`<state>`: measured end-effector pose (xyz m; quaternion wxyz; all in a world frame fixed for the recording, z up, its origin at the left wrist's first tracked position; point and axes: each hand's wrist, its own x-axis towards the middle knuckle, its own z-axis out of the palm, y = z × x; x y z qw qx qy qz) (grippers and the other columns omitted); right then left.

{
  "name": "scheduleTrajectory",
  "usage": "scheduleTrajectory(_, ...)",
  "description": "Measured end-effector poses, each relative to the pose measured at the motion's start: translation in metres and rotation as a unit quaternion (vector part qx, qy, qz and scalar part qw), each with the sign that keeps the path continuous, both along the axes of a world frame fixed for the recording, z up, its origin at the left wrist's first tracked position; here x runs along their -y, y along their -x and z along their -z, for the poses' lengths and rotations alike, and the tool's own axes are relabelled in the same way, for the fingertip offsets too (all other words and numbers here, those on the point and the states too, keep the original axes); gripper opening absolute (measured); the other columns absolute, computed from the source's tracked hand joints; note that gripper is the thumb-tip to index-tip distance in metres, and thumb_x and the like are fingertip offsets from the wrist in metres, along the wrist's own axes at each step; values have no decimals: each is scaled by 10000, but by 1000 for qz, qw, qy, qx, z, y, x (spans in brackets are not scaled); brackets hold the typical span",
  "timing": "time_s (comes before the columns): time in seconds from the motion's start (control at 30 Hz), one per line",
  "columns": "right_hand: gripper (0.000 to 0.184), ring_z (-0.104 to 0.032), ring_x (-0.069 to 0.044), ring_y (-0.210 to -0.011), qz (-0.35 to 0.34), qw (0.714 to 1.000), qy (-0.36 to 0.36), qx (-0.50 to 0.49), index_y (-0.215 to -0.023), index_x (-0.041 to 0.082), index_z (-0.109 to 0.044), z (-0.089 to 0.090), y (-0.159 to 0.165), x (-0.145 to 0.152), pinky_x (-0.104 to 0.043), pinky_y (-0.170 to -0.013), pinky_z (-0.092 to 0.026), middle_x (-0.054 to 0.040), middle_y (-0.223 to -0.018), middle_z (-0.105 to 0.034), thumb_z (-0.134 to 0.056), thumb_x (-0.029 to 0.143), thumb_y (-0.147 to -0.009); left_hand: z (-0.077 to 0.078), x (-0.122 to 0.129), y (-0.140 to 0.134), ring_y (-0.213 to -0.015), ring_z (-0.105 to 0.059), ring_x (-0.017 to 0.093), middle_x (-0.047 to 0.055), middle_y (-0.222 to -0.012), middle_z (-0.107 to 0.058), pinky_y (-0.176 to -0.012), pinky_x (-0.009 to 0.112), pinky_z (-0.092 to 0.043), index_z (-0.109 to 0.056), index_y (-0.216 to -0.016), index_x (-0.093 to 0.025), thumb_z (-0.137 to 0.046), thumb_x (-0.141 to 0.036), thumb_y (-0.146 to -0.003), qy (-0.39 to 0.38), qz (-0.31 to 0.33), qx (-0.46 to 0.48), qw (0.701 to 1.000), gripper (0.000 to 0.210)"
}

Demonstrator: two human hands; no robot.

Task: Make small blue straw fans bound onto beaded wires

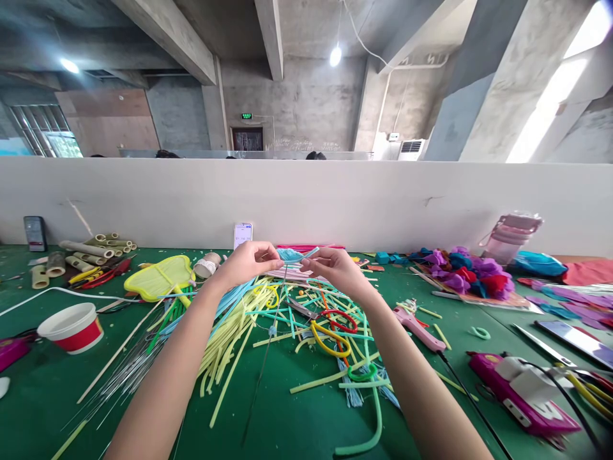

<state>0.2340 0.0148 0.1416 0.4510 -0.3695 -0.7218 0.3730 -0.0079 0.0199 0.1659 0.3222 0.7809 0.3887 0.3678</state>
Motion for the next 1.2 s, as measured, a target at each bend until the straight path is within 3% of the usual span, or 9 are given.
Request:
scheduleTrajectory(0.2,213,-714,-220,-794,53,996,-61,48,-884,174,-734,-10,-3,9,-300,-666,-555,-56,-862,-762,-692,373,-820,-4,1,3,-771,-630,172,16,-778,-685,-709,271,-459,-685,-815,-172,-748,-506,-784,-8,-12,7,1000,342)
scheduleTrajectory(0.33,134,-700,-185,-735,106,982,-111,109,-884,189,-727,-16,1,18,-267,-636,-528,-28,-835,-748,-630,243,-809,-2,-4,4,-869,-678,205,42,-851,-724,-779,291,-488,-694,-852,-173,-689,-542,-834,0,-8,42,999,370)
scheduleTrajectory(0.57,148,-694,-175,-758,173,959,-184,130,-696,192,-636,-10,15,14,-244,-643,-532,-39,-797,-691,-601,260,-823,0,-6,4,-941,-677,226,63,-924,-736,-836,319,-505,-709,-910,-170,-690,-481,-847,7,-15,53,998,317)
scheduleTrajectory(0.7,87,-680,-163,-731,186,957,-182,127,-728,201,-661,-8,12,12,-241,-652,-531,-16,-763,-683,-597,206,-788,-1,-4,6,-972,-673,231,69,-973,-744,-864,338,-505,-716,-961,-177,-713,-415,-834,-4,-15,41,999,270)
scheduleTrajectory(0.97,115,-644,-159,-719,255,926,-253,122,-802,208,-705,-6,9,12,-265,-687,-535,-25,-855,-682,-591,204,-817,0,-8,7,-1005,-685,239,82,-992,-752,-896,356,-521,-704,-980,-171,-704,-365,-842,17,-12,80,997,238)
scheduleTrajectory(1.2,174,-681,-204,-911,159,960,-210,95,-931,232,-773,4,23,8,-285,-707,-569,-76,-1068,-703,-631,317,-878,-1,-4,7,-1031,-671,244,84,-1074,-733,-899,371,-523,-706,-1049,-182,-695,-385,-849,-12,19,50,999,285)
